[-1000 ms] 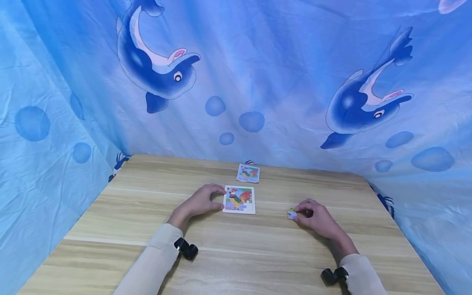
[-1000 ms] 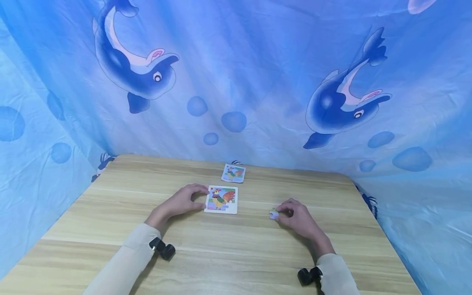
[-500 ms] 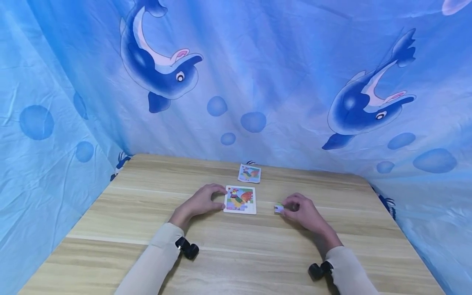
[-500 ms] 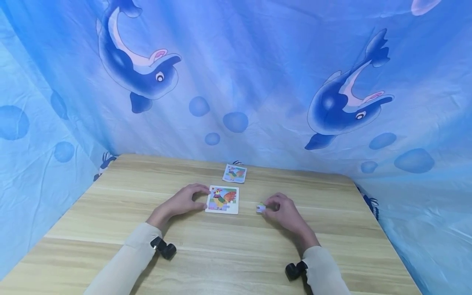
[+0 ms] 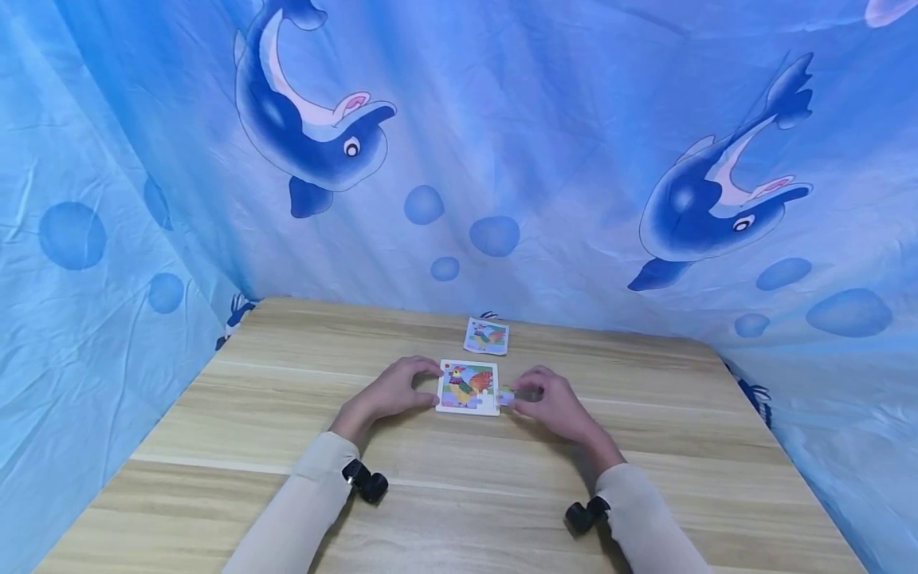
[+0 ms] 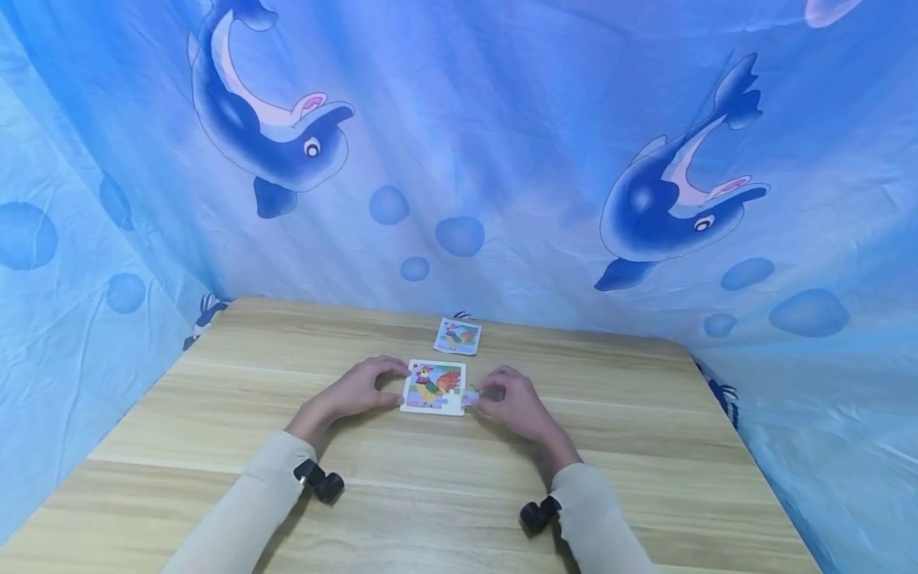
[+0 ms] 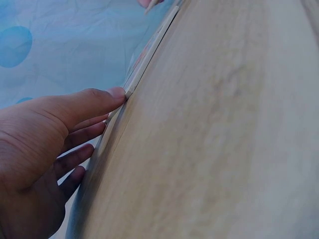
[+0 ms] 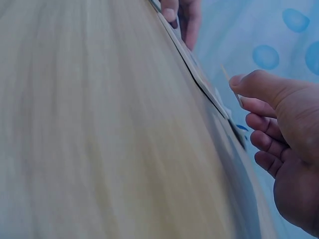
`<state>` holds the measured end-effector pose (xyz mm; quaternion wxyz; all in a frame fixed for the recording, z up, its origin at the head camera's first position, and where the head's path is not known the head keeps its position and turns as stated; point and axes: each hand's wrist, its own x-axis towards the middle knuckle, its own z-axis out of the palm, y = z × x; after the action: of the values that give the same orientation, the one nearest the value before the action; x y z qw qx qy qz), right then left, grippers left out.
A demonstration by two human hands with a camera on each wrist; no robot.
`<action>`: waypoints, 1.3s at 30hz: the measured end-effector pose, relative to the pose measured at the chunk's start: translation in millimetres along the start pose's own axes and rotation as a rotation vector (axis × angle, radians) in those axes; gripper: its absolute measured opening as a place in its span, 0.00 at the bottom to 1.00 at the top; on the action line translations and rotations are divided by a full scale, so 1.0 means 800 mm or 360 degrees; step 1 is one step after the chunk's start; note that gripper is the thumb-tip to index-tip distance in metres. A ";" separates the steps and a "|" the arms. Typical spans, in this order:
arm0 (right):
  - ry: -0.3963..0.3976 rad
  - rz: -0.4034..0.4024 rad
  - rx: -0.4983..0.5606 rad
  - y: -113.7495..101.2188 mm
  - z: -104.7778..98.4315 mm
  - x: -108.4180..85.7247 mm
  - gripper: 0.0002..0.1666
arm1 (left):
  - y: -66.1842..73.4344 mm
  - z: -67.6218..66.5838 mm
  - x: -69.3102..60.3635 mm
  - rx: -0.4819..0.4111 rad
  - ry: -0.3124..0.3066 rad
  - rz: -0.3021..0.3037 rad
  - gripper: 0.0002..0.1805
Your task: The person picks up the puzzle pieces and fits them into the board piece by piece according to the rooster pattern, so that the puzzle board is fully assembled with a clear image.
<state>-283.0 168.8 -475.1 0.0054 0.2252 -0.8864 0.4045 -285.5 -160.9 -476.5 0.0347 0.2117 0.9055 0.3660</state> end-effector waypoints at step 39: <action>-0.0074 0.0029 -0.0042 -0.018 0.038 0.016 0.13 | 0.000 0.000 0.000 -0.0001 -0.0006 -0.0014 0.27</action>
<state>-283.3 133.7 -482.4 -0.0161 0.2264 -0.8935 0.3874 -285.9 -160.9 -476.4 0.0381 0.2084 0.9063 0.3657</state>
